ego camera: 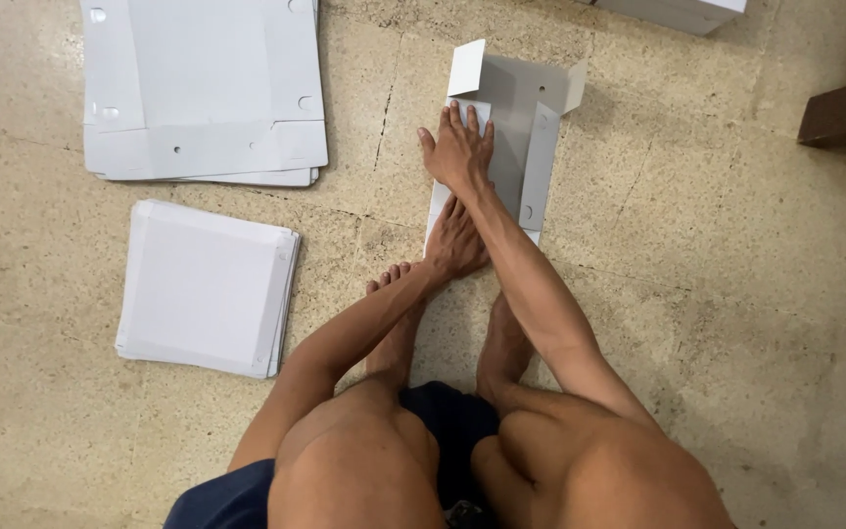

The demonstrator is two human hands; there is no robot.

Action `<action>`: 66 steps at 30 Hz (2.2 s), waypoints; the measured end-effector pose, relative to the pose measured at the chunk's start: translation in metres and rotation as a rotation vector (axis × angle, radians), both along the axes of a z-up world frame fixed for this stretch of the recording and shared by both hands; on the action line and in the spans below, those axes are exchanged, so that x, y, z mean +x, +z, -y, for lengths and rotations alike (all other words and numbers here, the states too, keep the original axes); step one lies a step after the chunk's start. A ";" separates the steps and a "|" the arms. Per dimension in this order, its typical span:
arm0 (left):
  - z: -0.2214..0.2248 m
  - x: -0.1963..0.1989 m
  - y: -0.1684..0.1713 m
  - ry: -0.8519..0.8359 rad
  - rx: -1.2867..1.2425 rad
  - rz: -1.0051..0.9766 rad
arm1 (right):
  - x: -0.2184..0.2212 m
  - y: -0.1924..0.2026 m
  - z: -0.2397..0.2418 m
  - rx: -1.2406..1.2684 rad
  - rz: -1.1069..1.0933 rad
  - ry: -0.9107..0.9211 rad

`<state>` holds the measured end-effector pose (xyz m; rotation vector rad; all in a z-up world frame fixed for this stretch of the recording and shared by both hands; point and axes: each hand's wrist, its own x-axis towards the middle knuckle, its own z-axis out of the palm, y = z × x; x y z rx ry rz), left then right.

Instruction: Assembling a cardboard box by folding and tucking flaps on the floor.

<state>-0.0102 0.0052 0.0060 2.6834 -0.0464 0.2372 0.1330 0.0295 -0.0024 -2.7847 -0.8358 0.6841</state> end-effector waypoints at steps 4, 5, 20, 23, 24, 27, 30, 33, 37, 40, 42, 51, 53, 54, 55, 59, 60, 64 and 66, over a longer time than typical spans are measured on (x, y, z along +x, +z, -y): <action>0.001 0.000 0.003 -0.010 -0.005 -0.040 | -0.001 0.010 -0.001 0.002 0.010 -0.008; 0.002 0.000 0.004 -0.004 0.009 -0.049 | -0.001 0.012 -0.002 0.009 0.015 -0.013; 0.000 0.001 -0.001 -0.038 0.049 -0.069 | 0.000 -0.002 -0.008 0.005 0.039 -0.040; 0.001 0.002 -0.001 -0.034 0.048 -0.086 | 0.004 -0.008 -0.005 0.009 0.049 -0.039; 0.000 0.001 -0.005 -0.035 0.048 -0.086 | 0.001 -0.003 -0.005 0.009 0.049 -0.040; 0.005 0.003 -0.017 -0.032 0.040 -0.099 | -0.001 0.005 0.009 0.041 0.065 -0.020; 0.007 0.002 -0.030 0.023 0.001 -0.088 | -0.008 0.001 0.035 0.103 0.054 0.082; 0.006 0.003 -0.034 0.017 -0.002 -0.079 | -0.029 0.030 0.070 0.321 -0.132 0.084; 0.005 0.005 -0.022 0.025 0.031 -0.061 | -0.058 0.080 0.120 0.712 0.044 -0.075; 0.008 0.006 -0.019 0.031 0.062 -0.155 | -0.066 0.057 0.158 0.569 0.109 -0.194; 0.006 0.008 -0.018 0.009 0.089 -0.206 | -0.071 0.040 0.170 0.475 0.085 -0.202; 0.009 0.010 -0.033 -0.215 0.186 -0.179 | -0.098 0.042 0.204 0.421 -0.110 -0.191; 0.010 0.008 -0.035 -0.197 0.171 -0.136 | -0.107 0.036 0.209 0.299 -0.040 -0.228; 0.009 0.008 -0.036 -0.201 0.171 -0.136 | -0.109 0.036 0.206 0.299 -0.040 -0.231; 0.010 0.009 -0.036 -0.193 0.162 -0.134 | -0.110 0.036 0.204 0.221 0.000 -0.214; 0.009 0.009 -0.033 -0.183 0.154 -0.130 | -0.104 0.023 0.204 0.088 0.056 -0.194; 0.010 0.011 -0.034 -0.189 0.150 -0.131 | -0.099 0.020 0.203 0.083 0.054 -0.199; 0.011 0.008 -0.028 -0.177 0.133 -0.155 | -0.086 0.011 0.199 0.078 0.096 -0.184; 0.011 0.011 -0.028 -0.176 0.121 -0.166 | -0.075 0.009 0.197 0.061 0.106 -0.177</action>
